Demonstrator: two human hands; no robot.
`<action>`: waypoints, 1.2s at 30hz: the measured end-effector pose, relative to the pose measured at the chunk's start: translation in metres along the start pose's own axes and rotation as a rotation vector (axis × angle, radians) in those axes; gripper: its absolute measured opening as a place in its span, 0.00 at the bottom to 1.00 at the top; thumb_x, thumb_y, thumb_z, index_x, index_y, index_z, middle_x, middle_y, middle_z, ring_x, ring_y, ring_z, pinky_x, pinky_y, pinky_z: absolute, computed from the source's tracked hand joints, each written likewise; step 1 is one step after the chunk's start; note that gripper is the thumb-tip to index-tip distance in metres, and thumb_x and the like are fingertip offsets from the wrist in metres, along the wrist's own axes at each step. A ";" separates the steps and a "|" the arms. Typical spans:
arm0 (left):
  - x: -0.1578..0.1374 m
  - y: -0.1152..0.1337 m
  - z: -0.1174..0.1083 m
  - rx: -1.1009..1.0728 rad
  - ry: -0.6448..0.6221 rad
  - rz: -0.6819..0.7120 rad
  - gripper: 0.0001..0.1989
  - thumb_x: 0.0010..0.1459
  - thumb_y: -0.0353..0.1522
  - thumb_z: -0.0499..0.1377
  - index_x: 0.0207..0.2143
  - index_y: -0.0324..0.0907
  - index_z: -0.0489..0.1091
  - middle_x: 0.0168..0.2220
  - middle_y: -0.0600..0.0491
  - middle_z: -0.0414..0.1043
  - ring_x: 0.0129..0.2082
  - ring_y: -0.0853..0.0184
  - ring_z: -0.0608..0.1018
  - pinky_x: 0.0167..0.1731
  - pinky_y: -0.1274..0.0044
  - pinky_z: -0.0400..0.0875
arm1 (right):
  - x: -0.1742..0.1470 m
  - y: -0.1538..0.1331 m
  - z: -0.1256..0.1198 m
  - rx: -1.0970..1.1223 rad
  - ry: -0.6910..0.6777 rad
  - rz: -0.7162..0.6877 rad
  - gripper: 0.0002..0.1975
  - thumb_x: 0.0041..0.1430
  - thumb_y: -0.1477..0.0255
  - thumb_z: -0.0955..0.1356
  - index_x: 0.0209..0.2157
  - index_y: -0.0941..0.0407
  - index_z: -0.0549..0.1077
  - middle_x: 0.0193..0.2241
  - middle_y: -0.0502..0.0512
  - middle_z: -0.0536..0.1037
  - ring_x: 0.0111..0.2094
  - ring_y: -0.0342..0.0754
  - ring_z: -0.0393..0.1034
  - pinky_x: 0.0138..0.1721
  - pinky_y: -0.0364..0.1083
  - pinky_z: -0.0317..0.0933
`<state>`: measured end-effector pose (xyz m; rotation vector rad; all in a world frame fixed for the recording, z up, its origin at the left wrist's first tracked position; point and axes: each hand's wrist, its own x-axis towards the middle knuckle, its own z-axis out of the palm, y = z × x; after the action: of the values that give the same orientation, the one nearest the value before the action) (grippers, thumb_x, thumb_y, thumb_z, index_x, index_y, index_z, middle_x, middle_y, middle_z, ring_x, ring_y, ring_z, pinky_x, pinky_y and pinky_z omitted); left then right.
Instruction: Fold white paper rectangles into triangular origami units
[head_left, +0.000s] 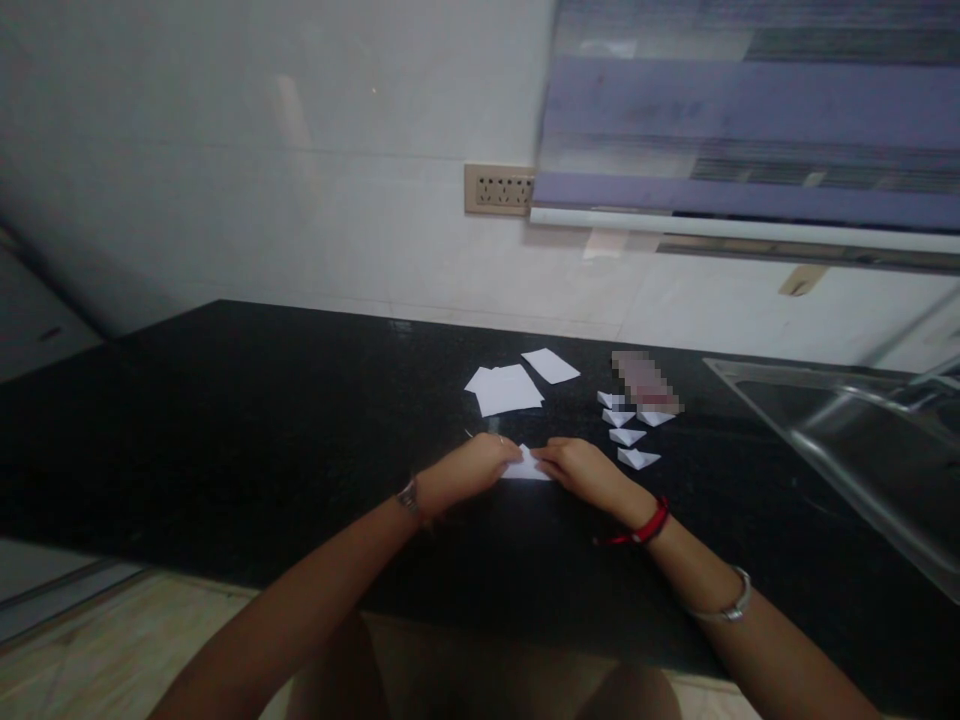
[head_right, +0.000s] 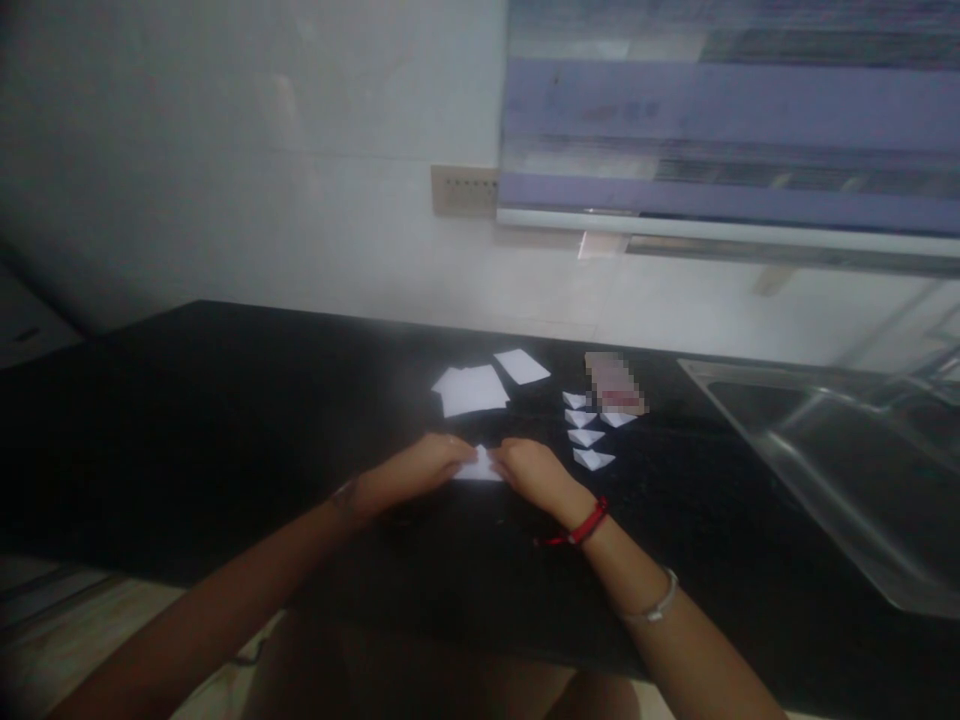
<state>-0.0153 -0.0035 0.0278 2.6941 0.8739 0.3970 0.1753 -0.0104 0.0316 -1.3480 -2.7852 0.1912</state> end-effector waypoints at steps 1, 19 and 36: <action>0.000 0.000 0.000 0.009 0.002 0.010 0.13 0.53 0.21 0.48 0.37 0.37 0.68 0.40 0.48 0.70 0.41 0.69 0.71 0.42 0.78 0.63 | 0.000 0.000 0.000 0.003 -0.002 -0.003 0.13 0.58 0.71 0.58 0.39 0.58 0.71 0.31 0.57 0.72 0.33 0.44 0.66 0.35 0.40 0.55; 0.000 0.001 -0.007 0.034 -0.065 0.050 0.13 0.54 0.22 0.47 0.36 0.38 0.69 0.40 0.50 0.71 0.41 0.69 0.71 0.43 0.79 0.63 | 0.000 0.002 0.004 -0.019 0.021 -0.023 0.13 0.59 0.71 0.57 0.41 0.58 0.69 0.31 0.57 0.71 0.32 0.44 0.66 0.33 0.41 0.56; -0.001 -0.009 0.002 0.074 -0.039 0.087 0.12 0.55 0.24 0.46 0.37 0.37 0.68 0.41 0.49 0.67 0.40 0.70 0.70 0.43 0.79 0.63 | 0.005 0.002 -0.002 0.034 -0.063 -0.012 0.18 0.57 0.74 0.58 0.49 0.56 0.64 0.40 0.59 0.73 0.41 0.48 0.67 0.40 0.43 0.57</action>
<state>-0.0202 0.0022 0.0229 2.8051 0.7775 0.3350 0.1739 -0.0055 0.0334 -1.3400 -2.8268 0.2850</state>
